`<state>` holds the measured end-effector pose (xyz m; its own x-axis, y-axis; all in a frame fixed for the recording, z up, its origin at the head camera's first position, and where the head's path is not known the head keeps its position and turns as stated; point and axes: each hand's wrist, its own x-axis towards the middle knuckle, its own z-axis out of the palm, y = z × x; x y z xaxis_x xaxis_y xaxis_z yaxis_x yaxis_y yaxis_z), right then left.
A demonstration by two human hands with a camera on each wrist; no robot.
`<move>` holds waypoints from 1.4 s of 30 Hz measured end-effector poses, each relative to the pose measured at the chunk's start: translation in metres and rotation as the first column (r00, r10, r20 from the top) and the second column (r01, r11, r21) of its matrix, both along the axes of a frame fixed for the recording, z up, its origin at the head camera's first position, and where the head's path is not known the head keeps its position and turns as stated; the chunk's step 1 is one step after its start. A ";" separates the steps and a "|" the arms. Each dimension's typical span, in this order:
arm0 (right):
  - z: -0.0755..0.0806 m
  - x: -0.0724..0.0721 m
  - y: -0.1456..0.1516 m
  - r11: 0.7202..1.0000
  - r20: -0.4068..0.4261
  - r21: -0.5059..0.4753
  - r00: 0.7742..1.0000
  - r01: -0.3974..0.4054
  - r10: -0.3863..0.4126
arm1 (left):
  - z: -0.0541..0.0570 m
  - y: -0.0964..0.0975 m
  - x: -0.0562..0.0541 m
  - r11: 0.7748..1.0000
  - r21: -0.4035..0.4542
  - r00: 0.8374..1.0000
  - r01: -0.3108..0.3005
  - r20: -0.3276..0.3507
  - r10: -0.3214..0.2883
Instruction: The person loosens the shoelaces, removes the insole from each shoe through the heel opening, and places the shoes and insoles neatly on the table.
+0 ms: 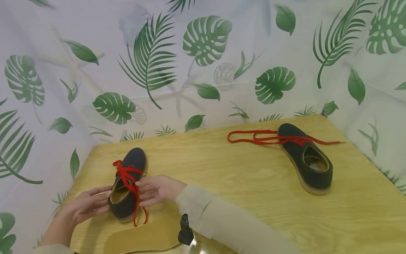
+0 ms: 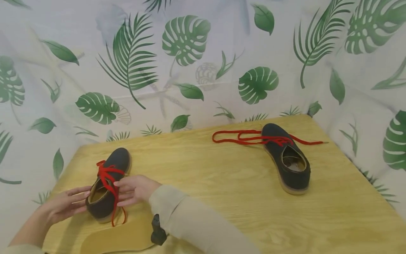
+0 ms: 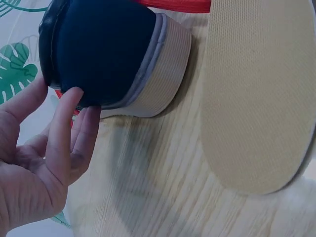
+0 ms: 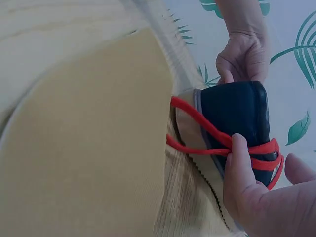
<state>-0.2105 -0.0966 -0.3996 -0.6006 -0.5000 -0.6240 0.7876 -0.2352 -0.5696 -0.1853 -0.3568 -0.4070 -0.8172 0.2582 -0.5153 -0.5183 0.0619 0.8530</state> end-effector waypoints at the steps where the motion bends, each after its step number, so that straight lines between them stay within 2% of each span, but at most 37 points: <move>1: 0.000 0.000 -0.002 1.000 -0.021 -0.002 1.000 0.005 -0.005 | 0.001 0.000 0.000 1.000 0.007 1.000 0.002 0.002 -0.002; 5: 0.003 0.005 -0.008 0.999 -0.030 -0.026 0.999 0.027 -0.028 | 0.003 0.000 -0.001 0.999 0.033 1.000 0.030 -0.005 -0.030; 9: 0.003 0.009 -0.008 0.994 -0.058 -0.050 0.993 0.096 -0.099 | 0.004 0.005 -0.004 0.999 0.030 0.999 0.033 -0.013 -0.033; 15: -0.001 0.007 -0.003 0.979 -0.153 0.084 0.973 0.188 -0.173 | 0.003 0.026 -0.011 1.000 -0.014 1.000 0.008 -0.026 -0.008; 20: -0.001 -0.001 0.006 0.969 -0.161 0.116 0.967 0.218 -0.198 | 0.006 0.042 -0.017 1.000 -0.029 0.999 -0.006 -0.047 0.005; 24: -0.002 -0.007 0.016 0.973 -0.185 0.135 0.970 0.185 -0.158 | 0.008 0.054 -0.019 0.999 -0.045 0.999 -0.014 -0.051 0.011; 31: 0.000 -0.013 0.032 0.971 -0.217 0.216 0.975 0.101 -0.053 | 0.007 0.072 -0.022 0.995 -0.097 0.997 0.018 -0.072 -0.025; 36: 0.000 -0.015 0.039 0.960 -0.233 0.262 0.972 0.101 -0.039 | 0.007 0.084 -0.023 0.995 -0.099 0.997 0.007 -0.082 -0.015; 42: -0.003 -0.014 0.052 0.948 -0.243 0.295 0.969 0.116 -0.043 | 0.001 0.098 -0.020 0.998 -0.058 0.997 -0.019 -0.073 0.015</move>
